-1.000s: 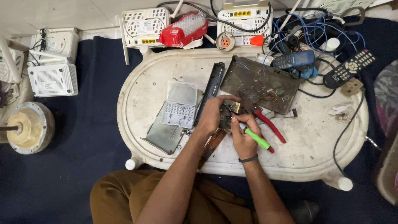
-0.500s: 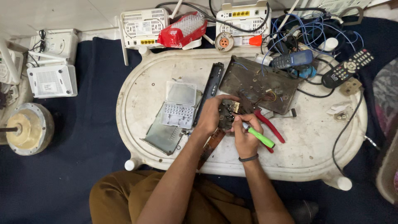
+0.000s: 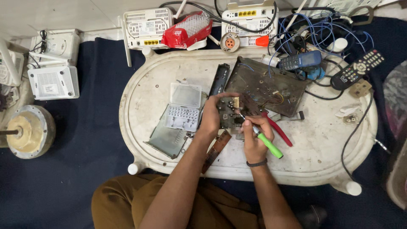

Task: The person uses a green-handled screwdriver to unscrew and remove components from a small green circuit board. They repeatedly turn the board over and continue unscrewing various parts while seated on the floor.

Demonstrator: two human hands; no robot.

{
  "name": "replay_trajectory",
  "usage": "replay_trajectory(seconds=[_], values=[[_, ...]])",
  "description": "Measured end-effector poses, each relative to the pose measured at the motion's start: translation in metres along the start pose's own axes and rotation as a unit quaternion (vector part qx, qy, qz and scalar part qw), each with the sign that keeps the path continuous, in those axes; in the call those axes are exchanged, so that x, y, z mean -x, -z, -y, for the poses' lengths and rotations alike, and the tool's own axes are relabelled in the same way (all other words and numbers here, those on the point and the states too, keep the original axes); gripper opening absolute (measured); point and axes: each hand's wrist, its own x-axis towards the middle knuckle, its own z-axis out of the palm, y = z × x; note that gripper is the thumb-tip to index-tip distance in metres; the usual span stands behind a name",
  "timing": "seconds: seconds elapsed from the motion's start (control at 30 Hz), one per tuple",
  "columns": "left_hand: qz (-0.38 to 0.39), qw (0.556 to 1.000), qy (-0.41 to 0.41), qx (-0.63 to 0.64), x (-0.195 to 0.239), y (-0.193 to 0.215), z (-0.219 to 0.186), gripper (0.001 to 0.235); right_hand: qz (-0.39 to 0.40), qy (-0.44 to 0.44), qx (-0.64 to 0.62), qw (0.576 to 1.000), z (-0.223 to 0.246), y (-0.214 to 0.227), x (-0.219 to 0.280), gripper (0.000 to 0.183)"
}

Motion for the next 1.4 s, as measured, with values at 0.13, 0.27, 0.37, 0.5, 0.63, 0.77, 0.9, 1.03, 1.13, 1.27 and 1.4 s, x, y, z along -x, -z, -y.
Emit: replay_trajectory(seconds=[0.13,0.27,0.37,0.5,0.63,0.77,0.9,1.03,1.13,1.27,1.4], values=[[0.013,0.999,0.009,0.052,-0.001,0.002,0.001,0.055,0.001,-0.027,0.014,1.0,0.003,0.001,-0.001,0.012],[-0.054,0.998,0.009,0.012,-0.001,0.0,-0.004,0.051,0.005,-0.035,0.045,0.998,0.003,0.0,-0.002,0.018],[-0.078,0.997,-0.002,-0.007,-0.002,0.0,-0.008,0.049,0.012,-0.036,0.056,0.998,0.003,-0.001,-0.003,0.022],[-0.088,0.995,0.03,-0.028,-0.004,0.003,-0.006,0.048,-0.008,-0.044,0.053,0.998,0.003,-0.003,-0.006,0.033],[-0.05,0.996,-0.029,-0.069,-0.006,0.01,0.004,0.04,-0.018,0.008,0.073,0.997,0.004,-0.004,-0.004,0.033],[-0.049,0.997,-0.01,-0.061,-0.014,0.012,0.012,0.036,-0.03,0.045,0.101,0.993,0.002,-0.004,0.001,0.031],[-0.056,0.993,0.02,-0.106,-0.009,0.01,0.01,0.038,-0.032,0.147,0.18,0.972,0.002,-0.003,0.005,0.029],[-0.058,0.988,0.048,-0.137,-0.002,0.009,0.001,0.043,-0.039,0.171,0.201,0.964,0.007,0.0,0.011,0.026],[-0.047,0.987,0.043,-0.146,-0.002,0.012,-0.002,0.047,-0.022,0.182,0.252,0.95,0.015,0.007,0.018,0.025],[-0.035,0.989,0.052,-0.136,-0.003,0.018,0.002,0.05,-0.013,0.074,0.211,0.975,0.025,0.016,0.039,0.021],[-0.028,0.985,0.056,-0.16,0.003,0.023,0.01,0.053,0.03,0.177,0.307,0.935,0.029,0.022,0.053,0.02]])
